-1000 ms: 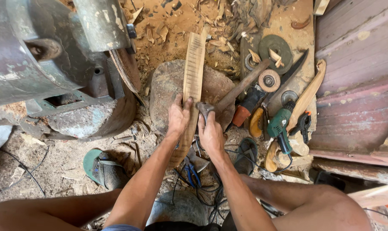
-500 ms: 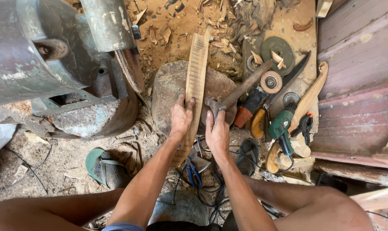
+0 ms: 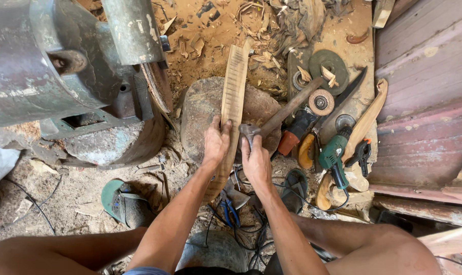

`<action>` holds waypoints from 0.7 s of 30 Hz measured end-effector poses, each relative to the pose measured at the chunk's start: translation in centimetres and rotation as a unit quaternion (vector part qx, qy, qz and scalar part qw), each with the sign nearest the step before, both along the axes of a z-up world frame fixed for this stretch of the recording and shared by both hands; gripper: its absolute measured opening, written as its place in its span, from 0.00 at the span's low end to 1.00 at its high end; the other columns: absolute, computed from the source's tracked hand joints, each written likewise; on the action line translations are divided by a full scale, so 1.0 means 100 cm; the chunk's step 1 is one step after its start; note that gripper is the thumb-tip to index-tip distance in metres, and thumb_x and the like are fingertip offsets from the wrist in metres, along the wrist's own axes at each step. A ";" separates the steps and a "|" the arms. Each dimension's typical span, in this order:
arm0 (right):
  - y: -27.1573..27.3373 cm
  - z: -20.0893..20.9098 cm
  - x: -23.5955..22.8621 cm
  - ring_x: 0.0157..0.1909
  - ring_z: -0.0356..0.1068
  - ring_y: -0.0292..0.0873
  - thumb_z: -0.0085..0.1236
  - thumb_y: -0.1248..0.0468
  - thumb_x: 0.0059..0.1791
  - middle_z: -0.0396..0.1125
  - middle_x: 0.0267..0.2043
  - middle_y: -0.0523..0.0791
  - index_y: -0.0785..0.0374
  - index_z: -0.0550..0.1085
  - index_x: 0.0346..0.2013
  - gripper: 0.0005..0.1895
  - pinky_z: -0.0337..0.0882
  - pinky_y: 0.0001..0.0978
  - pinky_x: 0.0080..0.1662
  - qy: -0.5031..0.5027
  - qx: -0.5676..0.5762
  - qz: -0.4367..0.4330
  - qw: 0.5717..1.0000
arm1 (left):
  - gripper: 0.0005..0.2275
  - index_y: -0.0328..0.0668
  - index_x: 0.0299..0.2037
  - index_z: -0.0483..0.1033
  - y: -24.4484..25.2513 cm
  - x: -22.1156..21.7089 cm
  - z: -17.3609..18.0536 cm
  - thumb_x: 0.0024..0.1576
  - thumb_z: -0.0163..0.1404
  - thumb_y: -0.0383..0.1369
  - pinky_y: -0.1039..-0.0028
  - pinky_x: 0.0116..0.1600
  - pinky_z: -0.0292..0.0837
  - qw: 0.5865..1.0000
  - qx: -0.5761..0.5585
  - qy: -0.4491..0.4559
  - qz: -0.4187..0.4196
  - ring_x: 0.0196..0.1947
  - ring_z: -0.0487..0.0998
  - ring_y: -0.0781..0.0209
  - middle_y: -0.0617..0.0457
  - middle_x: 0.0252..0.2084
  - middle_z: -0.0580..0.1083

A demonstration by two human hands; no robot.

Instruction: The person secures a metal wire to a curved wooden piece using pliers and a hammer. They then repeatedly strike the wood with the hammer to create a textured pattern along its surface.

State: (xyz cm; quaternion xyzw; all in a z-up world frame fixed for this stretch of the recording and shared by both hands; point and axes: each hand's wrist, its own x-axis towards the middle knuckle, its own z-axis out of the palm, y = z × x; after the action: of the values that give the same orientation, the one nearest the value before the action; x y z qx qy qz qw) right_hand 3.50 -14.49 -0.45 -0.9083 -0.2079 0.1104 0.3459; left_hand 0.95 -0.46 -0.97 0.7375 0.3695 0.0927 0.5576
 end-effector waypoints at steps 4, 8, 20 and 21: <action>-0.003 0.002 -0.003 0.13 0.69 0.46 0.38 0.57 0.59 0.69 0.18 0.52 0.76 0.62 0.56 0.22 0.67 0.36 0.12 0.028 0.004 -0.017 0.999 | 0.23 0.27 0.62 0.67 -0.005 -0.006 -0.002 0.64 0.44 0.42 0.56 0.52 0.78 0.999 0.017 -0.041 0.002 0.41 0.83 0.41 0.29 0.44 0.78; 0.003 0.006 0.005 0.16 0.71 0.49 0.39 0.57 0.59 0.69 0.20 0.53 0.74 0.64 0.53 0.19 0.67 0.41 0.15 0.007 0.007 0.005 1.000 | 0.23 0.29 0.60 0.69 0.001 0.003 0.001 0.63 0.45 0.42 0.54 0.51 0.77 1.000 0.014 -0.020 0.006 0.41 0.83 0.38 0.29 0.40 0.79; -0.002 0.006 -0.006 0.14 0.70 0.50 0.38 0.59 0.58 0.68 0.19 0.52 0.74 0.62 0.56 0.20 0.68 0.42 0.13 0.027 -0.007 -0.015 0.999 | 0.25 0.26 0.64 0.64 -0.007 -0.004 0.002 0.64 0.44 0.41 0.55 0.55 0.76 1.000 -0.004 -0.025 0.013 0.47 0.82 0.38 0.27 0.48 0.77; -0.001 0.007 -0.004 0.14 0.69 0.49 0.38 0.58 0.59 0.68 0.19 0.52 0.74 0.62 0.56 0.20 0.67 0.43 0.13 0.056 -0.030 -0.009 0.998 | 0.26 0.28 0.65 0.63 -0.006 -0.003 0.001 0.63 0.43 0.42 0.56 0.55 0.78 0.999 -0.047 0.013 0.012 0.45 0.83 0.38 0.28 0.47 0.77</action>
State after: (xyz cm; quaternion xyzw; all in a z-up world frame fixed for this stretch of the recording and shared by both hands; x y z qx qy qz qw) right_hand 3.09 -14.55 0.26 -0.9126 -0.1767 0.1642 0.3302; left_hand 0.65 -1.09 -0.84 0.7073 0.3896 0.0720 0.5855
